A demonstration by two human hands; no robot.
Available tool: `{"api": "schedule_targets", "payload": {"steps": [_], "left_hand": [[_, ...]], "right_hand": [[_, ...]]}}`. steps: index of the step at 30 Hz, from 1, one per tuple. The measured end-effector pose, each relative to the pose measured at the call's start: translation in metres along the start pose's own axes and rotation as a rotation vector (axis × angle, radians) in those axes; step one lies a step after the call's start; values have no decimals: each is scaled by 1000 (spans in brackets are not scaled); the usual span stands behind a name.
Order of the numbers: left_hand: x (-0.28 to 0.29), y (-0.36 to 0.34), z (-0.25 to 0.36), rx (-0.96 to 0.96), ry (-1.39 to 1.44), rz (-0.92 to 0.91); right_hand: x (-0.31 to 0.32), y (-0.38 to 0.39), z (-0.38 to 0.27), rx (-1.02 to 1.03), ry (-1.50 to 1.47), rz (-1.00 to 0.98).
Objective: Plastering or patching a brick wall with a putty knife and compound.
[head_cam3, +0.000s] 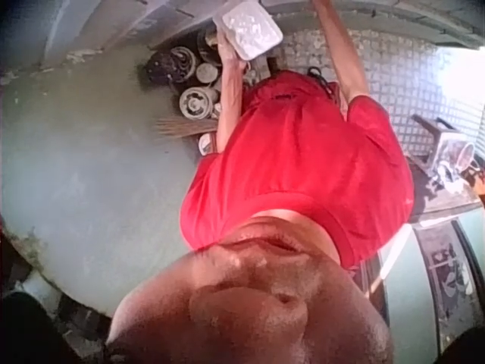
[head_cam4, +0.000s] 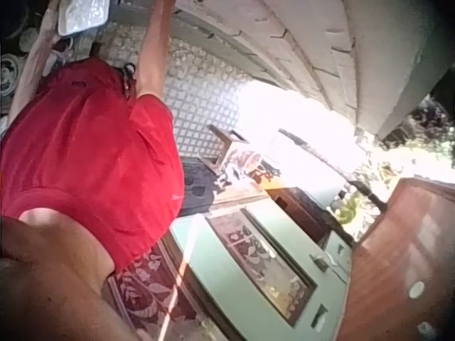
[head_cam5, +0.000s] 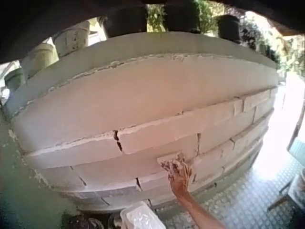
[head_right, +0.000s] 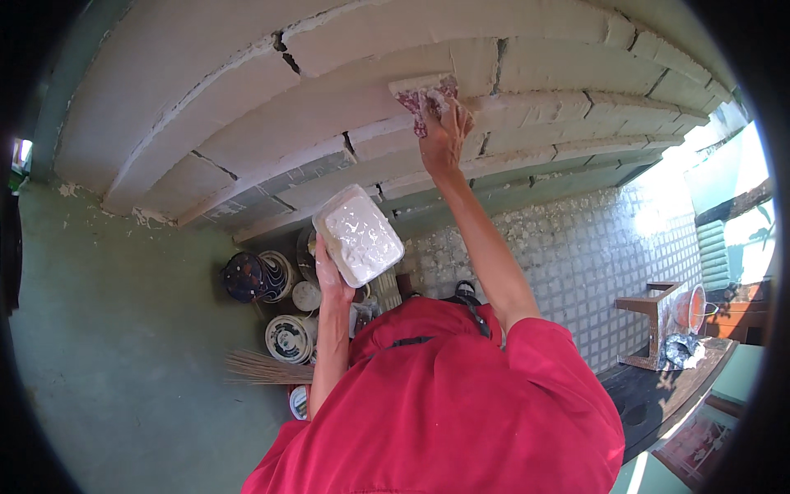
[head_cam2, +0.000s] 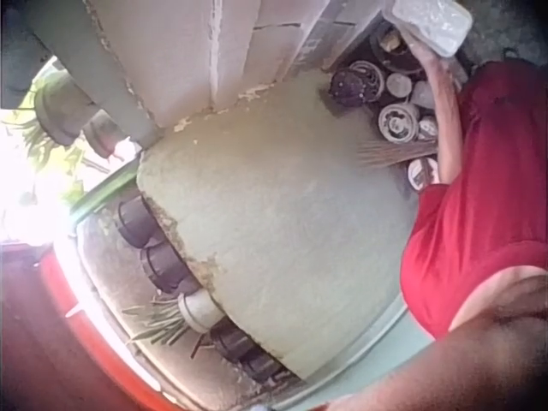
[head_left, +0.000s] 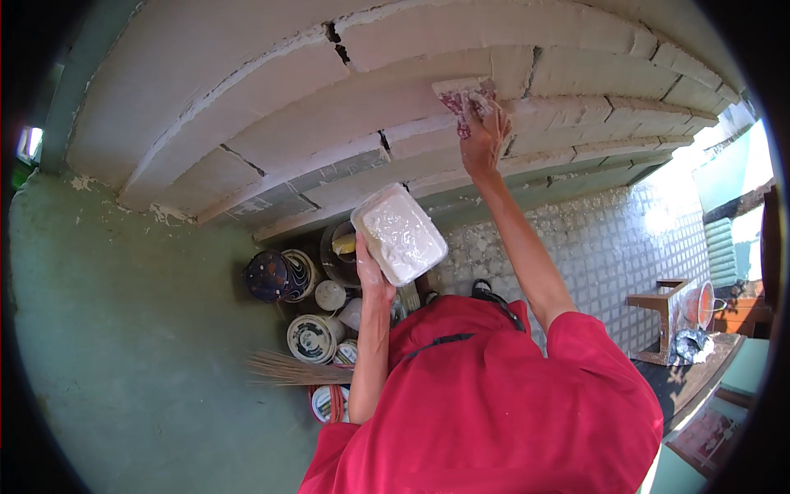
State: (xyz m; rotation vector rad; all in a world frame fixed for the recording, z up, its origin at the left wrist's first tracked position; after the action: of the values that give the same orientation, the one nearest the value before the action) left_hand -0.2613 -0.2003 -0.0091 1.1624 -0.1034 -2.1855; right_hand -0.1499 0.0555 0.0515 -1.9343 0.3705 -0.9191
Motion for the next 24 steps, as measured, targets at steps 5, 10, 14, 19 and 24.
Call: {"api": "schedule_targets", "payload": {"steps": [5, 10, 14, 19, 24], "left_hand": [[-1, 1, -2, 17, 8, -20], [-8, 1, -4, 4, 0, -27], [-12, 5, -1, -5, -22, -22], [-16, 7, 1, -24, -19, -40], [-21, 7, -4, -13, -6, -17]], "right_hand": [[10, -52, -2, 85, -25, 182], [-6, -22, 6, 6, -14, -41], [7, 3, 8, 21, -25, -119], [26, -50, 33, 35, -46, 84], [6, -43, 61, 62, 5, -7]]}}
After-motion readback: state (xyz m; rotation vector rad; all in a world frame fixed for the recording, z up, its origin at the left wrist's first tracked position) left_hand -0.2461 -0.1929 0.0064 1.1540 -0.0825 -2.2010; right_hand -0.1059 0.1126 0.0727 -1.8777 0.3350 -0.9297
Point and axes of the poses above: each hand's wrist, its own y-axis away from the middle knuckle, its own x-axis out of the back of the hand, z = x × y, the point moved 4 cm from there along -y, towards the middle knuckle, and after that the axes turned 5 degrees about y, right-handed, at the moved point
